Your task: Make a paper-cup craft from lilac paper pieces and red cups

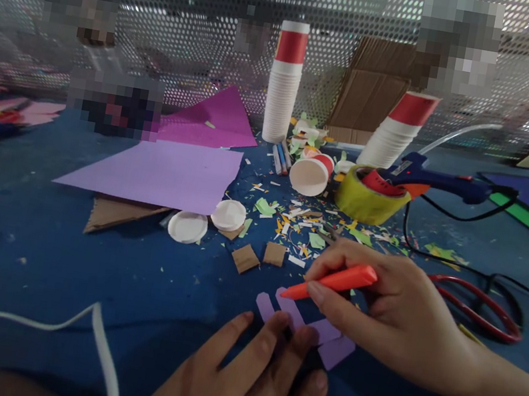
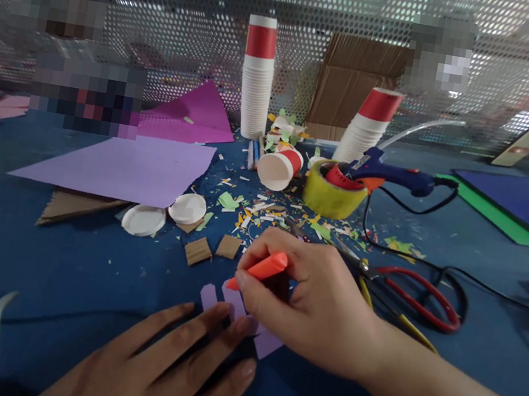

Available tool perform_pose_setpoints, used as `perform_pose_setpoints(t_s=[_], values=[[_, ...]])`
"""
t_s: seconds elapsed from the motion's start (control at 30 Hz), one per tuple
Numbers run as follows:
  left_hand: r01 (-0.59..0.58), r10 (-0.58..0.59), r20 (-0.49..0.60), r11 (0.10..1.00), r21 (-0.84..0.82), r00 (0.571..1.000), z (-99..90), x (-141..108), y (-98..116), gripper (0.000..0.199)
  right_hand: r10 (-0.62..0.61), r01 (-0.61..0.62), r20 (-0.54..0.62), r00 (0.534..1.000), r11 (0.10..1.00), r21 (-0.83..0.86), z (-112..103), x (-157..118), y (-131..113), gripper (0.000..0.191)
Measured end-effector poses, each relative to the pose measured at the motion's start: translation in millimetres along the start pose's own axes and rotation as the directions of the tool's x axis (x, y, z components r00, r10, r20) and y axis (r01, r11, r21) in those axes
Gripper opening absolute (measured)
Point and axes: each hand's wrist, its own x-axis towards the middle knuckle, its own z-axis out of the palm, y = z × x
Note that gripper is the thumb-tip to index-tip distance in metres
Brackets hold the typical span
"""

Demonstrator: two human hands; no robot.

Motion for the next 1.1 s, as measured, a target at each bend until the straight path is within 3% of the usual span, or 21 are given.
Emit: perform_pose_setpoints(t_s=[0.23, 0.5, 1.1], values=[[0.050, -0.051, -0.042, 0.999, -0.008, 0.998, 3.6, -1.4, 2.9, 0.032, 0.013, -0.013, 0.020, 1.000, 1.000, 0.012, 1.3, 0.9, 1.0, 0.005], [0.008, -0.008, 0.006, 1.000, 0.017, 1.000, 1.3, -1.2, 1.1, 0.034, 0.012, -0.012, 0.040, 0.999, 1.000, 0.007, 0.8, 1.1, 1.2, 0.005], [0.024, -0.024, -0.011, 1.000, 0.017, 1.000, 0.7, -1.3, 3.4, 0.033, 0.043, -0.043, 0.076, 0.996, 0.999, 0.007, 0.4, 0.9, -0.7, 0.004]])
